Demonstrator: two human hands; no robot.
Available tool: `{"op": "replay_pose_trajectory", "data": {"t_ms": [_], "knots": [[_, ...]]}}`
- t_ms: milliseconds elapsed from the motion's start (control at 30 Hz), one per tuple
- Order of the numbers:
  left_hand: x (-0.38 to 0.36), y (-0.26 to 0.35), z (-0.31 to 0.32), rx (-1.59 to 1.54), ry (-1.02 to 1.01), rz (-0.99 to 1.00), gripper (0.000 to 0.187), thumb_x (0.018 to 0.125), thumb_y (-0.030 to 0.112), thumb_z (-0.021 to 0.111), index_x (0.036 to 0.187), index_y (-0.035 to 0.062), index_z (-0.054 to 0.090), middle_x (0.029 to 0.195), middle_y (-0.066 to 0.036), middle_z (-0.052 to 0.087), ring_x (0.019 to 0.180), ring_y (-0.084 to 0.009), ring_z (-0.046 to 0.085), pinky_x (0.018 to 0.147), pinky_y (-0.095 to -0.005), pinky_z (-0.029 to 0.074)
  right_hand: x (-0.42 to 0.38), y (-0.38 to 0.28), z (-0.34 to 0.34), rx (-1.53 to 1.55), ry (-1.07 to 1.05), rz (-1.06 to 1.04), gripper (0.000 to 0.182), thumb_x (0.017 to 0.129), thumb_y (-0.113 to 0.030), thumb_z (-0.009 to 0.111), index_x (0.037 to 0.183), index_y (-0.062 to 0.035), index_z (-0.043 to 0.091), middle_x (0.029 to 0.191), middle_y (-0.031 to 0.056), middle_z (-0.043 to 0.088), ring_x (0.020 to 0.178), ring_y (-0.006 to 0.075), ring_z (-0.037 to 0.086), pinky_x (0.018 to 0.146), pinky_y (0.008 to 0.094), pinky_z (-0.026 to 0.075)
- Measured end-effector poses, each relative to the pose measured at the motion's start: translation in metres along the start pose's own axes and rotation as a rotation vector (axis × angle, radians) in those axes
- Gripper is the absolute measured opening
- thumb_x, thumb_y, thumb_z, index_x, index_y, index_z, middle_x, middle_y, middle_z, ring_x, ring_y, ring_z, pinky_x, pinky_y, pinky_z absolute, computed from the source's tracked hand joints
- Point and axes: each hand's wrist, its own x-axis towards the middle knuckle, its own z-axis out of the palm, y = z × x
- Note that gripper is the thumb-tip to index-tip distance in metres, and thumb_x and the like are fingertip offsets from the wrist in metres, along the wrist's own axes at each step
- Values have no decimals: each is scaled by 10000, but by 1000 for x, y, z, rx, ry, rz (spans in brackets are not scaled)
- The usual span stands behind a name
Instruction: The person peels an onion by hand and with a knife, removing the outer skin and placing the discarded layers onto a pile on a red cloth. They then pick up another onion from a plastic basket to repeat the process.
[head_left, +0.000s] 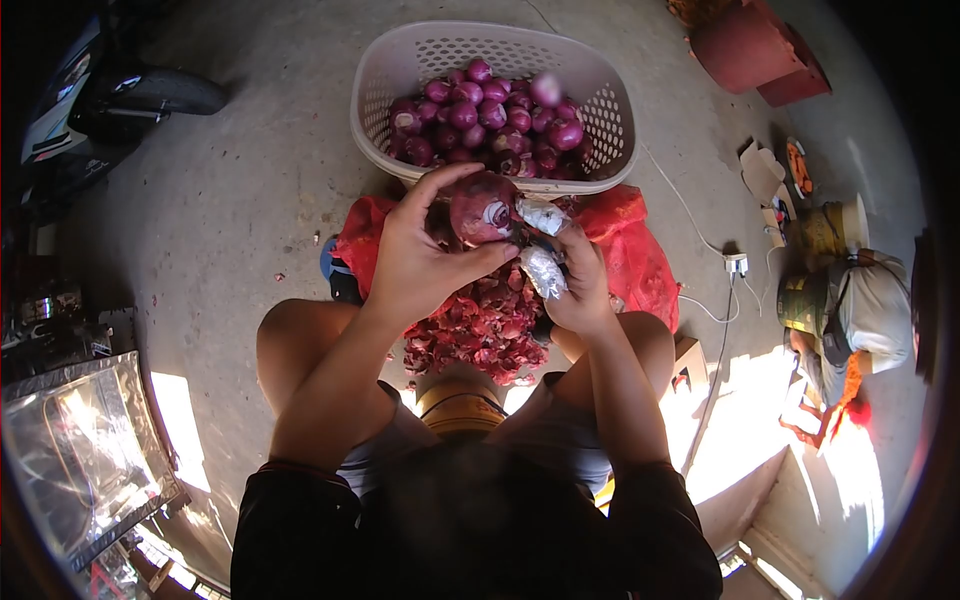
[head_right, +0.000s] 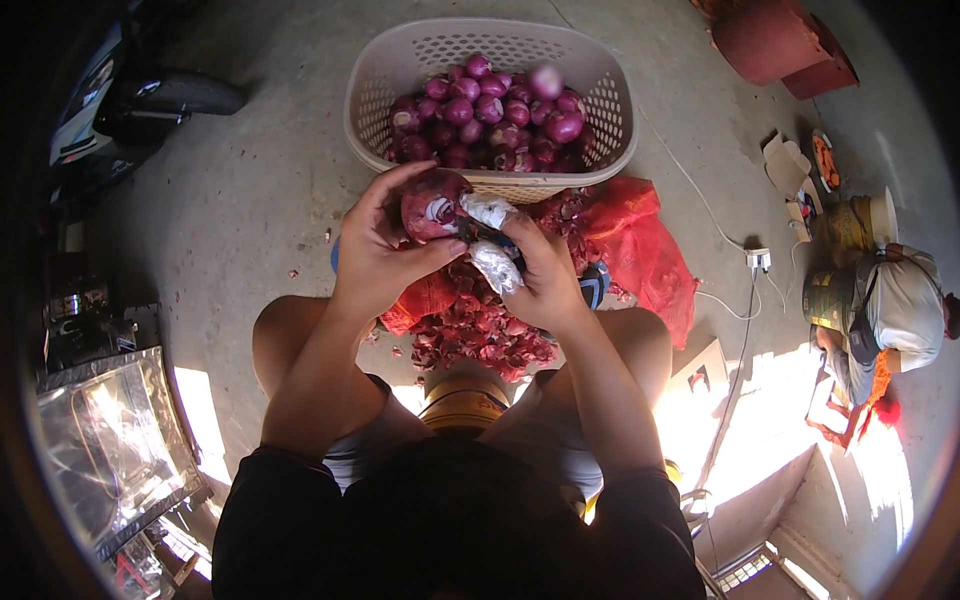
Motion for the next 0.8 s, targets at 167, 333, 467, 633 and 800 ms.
{"op": "replay_pose_trajectory", "data": {"t_ms": [167, 333, 467, 633, 800], "knots": [[1, -1, 3, -180, 27, -28, 645, 641, -29, 752, 1199, -17, 430, 1074, -92, 552, 972, -140, 549, 848, -282, 475, 2, -3, 8, 97, 93, -7, 378, 785, -19, 619, 1148, -1, 513, 1024, 153, 605, 885, 234, 618, 766, 295, 469], [0, 0, 3, -190, 41, -22, 632, 634, 1, 773, 1175, -14, 447, 1051, -76, 557, 952, -126, 549, 833, -270, 475, -3, 5, 7, 101, 94, 24, 366, 802, -23, 608, 1154, -3, 511, 1014, 134, 609, 882, 199, 614, 776, 276, 460], [1, -2, 2, -174, 43, 7, 628, 634, 1, 773, 1172, -15, 449, 1046, -75, 559, 952, -122, 546, 831, -270, 475, -2, 0, 6, 150, 93, 60, 378, 797, -43, 624, 1154, -12, 503, 1018, 140, 612, 883, 208, 618, 774, 286, 463], [1, 1, -1, -127, 47, -25, 644, 618, 26, 792, 1167, -18, 458, 1037, -73, 564, 957, -123, 539, 835, -273, 466, -5, 4, -1, 83, -14, 70, 452, 780, -67, 652, 1189, -22, 466, 1034, 158, 614, 916, 248, 623, 778, 311, 468], [0, -3, -4, -25, 53, -6, 665, 589, 57, 816, 1156, -19, 478, 1025, -76, 573, 952, -123, 535, 833, -266, 457, 1, 2, -2, -22, -37, -7, 470, 761, -70, 667, 1180, -21, 462, 1033, 158, 616, 916, 276, 624, 770, 323, 474]]}}
